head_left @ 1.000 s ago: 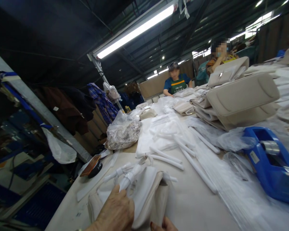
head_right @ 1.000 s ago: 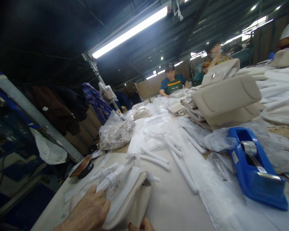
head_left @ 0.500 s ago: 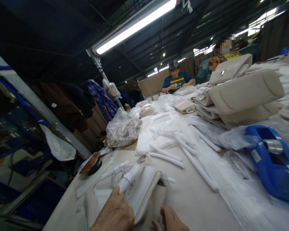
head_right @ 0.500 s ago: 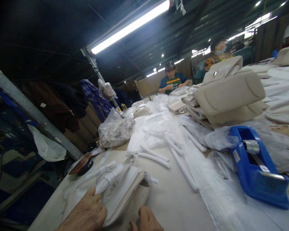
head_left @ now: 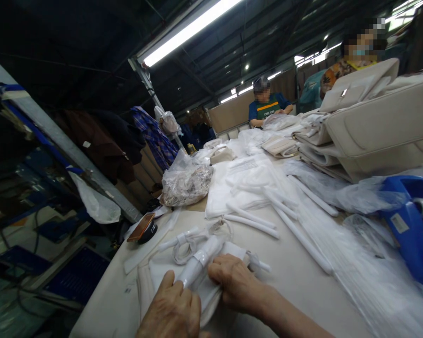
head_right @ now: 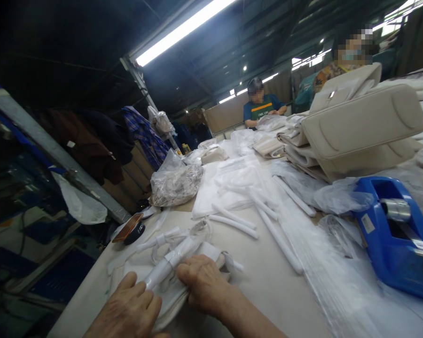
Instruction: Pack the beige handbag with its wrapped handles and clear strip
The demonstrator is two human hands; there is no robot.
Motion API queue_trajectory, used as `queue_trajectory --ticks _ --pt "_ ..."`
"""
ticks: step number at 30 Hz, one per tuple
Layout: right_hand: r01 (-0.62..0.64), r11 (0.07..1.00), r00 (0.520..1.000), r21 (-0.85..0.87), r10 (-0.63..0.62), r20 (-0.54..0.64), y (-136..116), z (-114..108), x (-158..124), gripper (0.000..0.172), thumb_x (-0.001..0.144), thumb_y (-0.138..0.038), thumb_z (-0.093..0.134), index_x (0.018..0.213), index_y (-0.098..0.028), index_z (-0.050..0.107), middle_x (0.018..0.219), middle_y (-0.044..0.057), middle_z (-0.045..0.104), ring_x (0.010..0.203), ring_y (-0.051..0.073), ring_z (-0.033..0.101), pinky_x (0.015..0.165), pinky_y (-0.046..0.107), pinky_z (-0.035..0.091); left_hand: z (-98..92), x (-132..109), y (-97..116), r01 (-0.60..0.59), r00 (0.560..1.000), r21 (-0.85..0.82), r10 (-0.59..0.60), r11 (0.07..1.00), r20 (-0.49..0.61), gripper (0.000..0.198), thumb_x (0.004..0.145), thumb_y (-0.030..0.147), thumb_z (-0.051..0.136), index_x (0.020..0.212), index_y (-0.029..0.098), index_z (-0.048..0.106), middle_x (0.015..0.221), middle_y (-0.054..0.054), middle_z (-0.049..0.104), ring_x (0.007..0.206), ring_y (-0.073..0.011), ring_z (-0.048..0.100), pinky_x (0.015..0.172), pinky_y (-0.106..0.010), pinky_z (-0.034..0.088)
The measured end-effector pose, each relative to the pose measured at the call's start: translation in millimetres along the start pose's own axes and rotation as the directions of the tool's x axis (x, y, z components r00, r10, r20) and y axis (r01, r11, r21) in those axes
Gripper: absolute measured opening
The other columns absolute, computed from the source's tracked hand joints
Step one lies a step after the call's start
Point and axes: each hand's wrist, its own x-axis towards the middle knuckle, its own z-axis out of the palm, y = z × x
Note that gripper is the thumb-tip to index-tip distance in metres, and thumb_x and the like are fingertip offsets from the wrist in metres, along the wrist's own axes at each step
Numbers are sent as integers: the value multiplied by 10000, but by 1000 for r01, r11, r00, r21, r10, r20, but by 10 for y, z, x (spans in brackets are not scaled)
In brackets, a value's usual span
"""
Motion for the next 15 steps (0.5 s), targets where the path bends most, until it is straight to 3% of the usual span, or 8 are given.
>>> queue_trajectory --ticks 4,9,12,15 --pt "-51 999 999 14 51 4 5 63 5 207 534 -62 488 689 -197 458 723 32 591 680 160 525 596 260 323 31 37 39 41 999 41 -41 998 21 68 722 185 658 658 172 641 629 -44 640 625 -260 596 720 -419 438" --pt "-47 999 999 17 47 -15 -55 35 -104 258 567 -67 477 794 -189 498 821 55 594 767 193 525 652 294 337 13 65 62 -18 1000 -15 18 1000 12 199 644 34 484 614 168 628 591 -51 625 574 -243 589 692 -402 446" --pt "30 998 996 54 -26 -89 -146 57 -184 299 601 -149 524 896 -196 512 922 53 587 840 211 512 718 331 350 21 59 95 -51 999 -25 51 998 -5 228 638 10 463 609 163 629 581 -51 629 564 -233 595 722 -398 473" --pt "151 988 963 41 -137 -231 -187 87 -172 122 660 -136 507 766 -194 491 813 28 578 744 172 495 657 300 347 61 101 108 -91 996 -88 91 992 -2 251 669 -9 446 638 136 648 585 -74 640 568 -236 604 770 -439 486"
